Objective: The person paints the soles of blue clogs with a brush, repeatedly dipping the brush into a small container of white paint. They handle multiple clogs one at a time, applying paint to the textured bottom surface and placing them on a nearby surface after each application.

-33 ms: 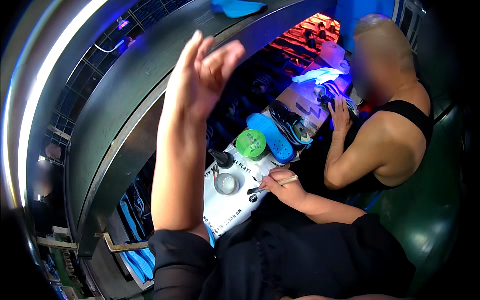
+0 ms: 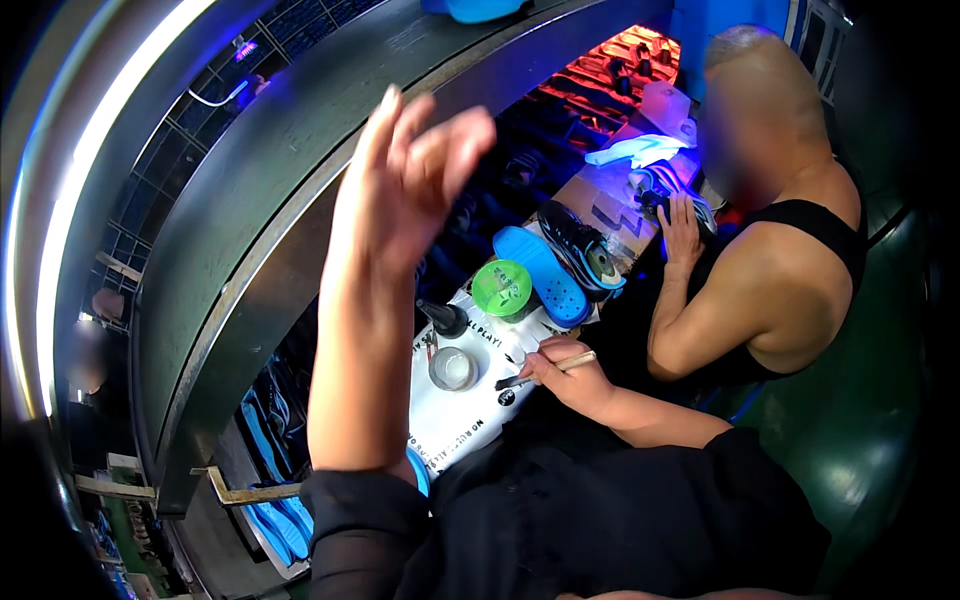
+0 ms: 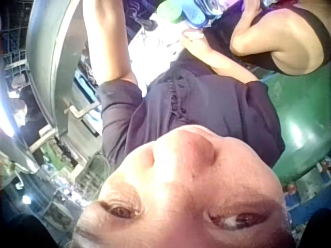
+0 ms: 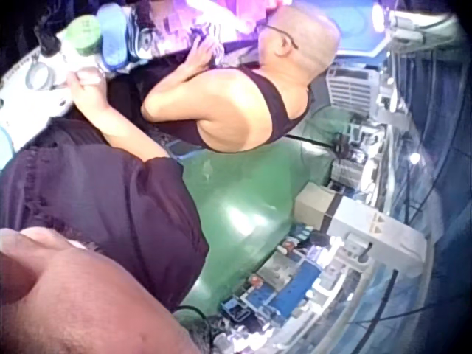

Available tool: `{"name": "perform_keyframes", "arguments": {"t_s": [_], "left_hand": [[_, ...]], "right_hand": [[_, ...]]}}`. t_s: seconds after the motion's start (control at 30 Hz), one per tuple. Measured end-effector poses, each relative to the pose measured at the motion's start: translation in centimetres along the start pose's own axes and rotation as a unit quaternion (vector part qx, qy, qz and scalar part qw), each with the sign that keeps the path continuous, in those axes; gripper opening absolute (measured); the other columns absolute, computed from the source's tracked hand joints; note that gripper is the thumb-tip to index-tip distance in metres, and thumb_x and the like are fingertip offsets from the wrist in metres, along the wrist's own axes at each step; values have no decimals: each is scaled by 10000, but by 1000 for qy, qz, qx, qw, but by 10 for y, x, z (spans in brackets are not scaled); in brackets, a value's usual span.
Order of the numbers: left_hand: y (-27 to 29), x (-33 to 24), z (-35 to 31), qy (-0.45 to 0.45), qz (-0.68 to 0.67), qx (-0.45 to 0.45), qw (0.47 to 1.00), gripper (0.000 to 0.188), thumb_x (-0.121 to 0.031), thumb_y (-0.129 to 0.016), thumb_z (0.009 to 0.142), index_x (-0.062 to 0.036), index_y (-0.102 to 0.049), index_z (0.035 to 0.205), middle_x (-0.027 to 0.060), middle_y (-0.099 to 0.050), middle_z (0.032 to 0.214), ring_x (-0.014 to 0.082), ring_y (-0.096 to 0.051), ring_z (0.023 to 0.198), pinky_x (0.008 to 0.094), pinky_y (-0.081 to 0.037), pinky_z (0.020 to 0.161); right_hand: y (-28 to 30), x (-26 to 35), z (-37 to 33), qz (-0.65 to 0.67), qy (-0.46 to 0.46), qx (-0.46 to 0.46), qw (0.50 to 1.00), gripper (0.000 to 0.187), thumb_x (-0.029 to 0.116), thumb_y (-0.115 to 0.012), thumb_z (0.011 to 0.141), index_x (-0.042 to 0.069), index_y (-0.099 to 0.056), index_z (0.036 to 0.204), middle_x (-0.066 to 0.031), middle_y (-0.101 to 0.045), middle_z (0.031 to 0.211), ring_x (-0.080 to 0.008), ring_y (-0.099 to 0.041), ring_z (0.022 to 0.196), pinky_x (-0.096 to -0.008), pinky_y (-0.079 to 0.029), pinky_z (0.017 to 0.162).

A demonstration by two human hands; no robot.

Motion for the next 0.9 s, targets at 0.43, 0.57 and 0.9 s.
{"name": "perform_keyframes", "arguments": {"t_s": [0.43, 0.57, 0.9], "left_hand": [[297, 130, -382, 312, 733, -331, 506, 537, -243, -649, 728, -60, -488, 1207, 203, -640, 948, 358, -626, 855, 427, -492, 756], [285, 155, -397, 334, 729, -356, 479, 450, -283, -609, 740, -65, -466, 1106, 260, -643, 903, 430, -623, 863, 499, -484, 768], [307, 152, -383, 363, 734, -338, 463, 415, -309, -607, 734, -7, -592, 1019, 225, -659, 933, 380, -641, 871, 461, -505, 760]], "right_hand": [[-37, -15, 1, 92, -93, 63, 989, 289, 231, -563, 920, 20, -682, 762, -78, -622, 667, -167, -588, 641, -299, -458, 606], [-58, -10, -4, 130, -160, 87, 975, 308, 262, -558, 929, 28, -684, 773, -63, -625, 680, -125, -573, 634, -272, -454, 590], [-68, -15, -21, 109, -180, 45, 977, 316, 245, -550, 940, -6, -677, 795, -47, -644, 723, -86, -545, 632, -213, -436, 597]]}}
Point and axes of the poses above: each hand's wrist, its own z-axis towards the middle knuckle, its own y-axis out of the back of the hand, x = y × z, the point moved 1 cm from there along z, towards the middle knuckle
